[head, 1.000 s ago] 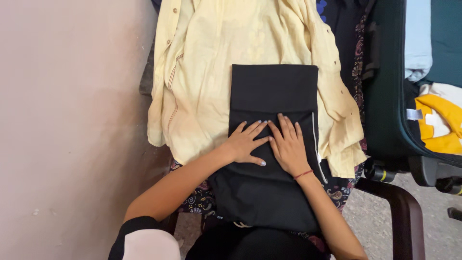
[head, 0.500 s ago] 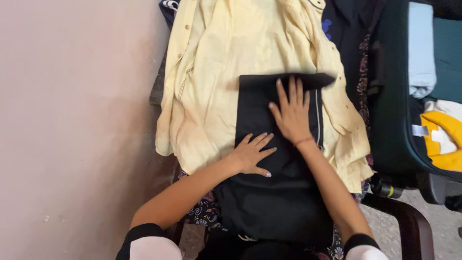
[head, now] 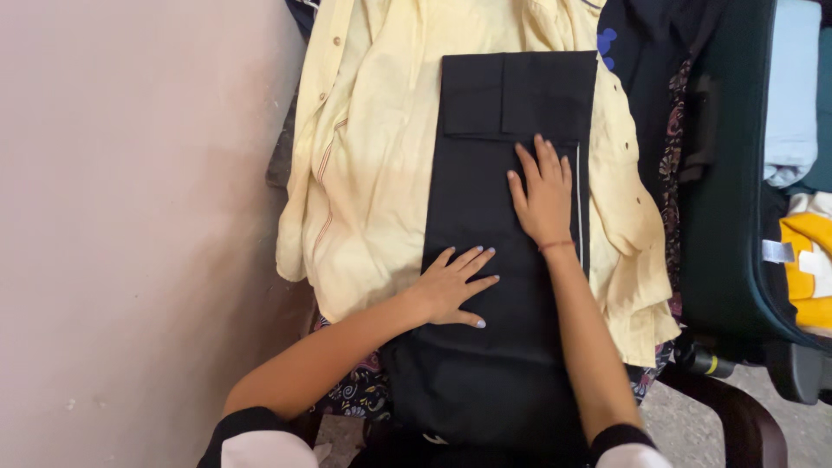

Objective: The person unbuttons a yellow short-sleeved shirt, lays it flat, and then places a pair of black trousers on top of it to prepare for folding.

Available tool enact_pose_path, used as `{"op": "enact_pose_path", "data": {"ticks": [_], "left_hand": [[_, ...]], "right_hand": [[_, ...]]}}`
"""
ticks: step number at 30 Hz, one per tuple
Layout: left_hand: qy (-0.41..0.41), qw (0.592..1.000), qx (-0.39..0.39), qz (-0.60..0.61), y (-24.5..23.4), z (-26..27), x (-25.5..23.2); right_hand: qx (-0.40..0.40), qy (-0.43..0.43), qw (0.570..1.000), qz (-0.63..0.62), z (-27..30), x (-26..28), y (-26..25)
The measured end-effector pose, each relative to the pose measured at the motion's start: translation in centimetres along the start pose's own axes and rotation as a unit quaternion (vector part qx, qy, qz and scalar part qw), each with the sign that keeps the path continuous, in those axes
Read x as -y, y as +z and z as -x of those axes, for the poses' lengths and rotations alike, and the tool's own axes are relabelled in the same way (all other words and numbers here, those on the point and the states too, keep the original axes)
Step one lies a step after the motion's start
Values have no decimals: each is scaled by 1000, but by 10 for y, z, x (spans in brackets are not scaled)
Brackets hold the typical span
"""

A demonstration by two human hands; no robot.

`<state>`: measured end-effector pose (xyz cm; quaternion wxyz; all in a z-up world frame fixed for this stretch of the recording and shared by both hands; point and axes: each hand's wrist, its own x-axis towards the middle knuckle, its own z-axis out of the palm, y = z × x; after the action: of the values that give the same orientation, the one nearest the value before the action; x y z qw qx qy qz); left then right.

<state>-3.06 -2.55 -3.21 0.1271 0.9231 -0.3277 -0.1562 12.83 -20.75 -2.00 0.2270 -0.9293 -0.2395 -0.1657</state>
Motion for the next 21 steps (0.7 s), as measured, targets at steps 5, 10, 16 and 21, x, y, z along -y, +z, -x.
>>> {"op": "enact_pose_path", "data": {"ticks": [5,10,16,21], "left_hand": [[-2,1000,3,4,0,2,0],[-10,1000,-11,4,-9,3,-1],[-165,980,-2,-108,-50,-3,12],[-195,968,-63,-148,-69,-40,38]], "right_hand": [[-15,16,1000,-11,18,11,-10],[-16,18,1000,-12,15,13,-13],[-24,24,999,-17,15,15,-15],[-29,24,999,-23,15,17,-16]]}}
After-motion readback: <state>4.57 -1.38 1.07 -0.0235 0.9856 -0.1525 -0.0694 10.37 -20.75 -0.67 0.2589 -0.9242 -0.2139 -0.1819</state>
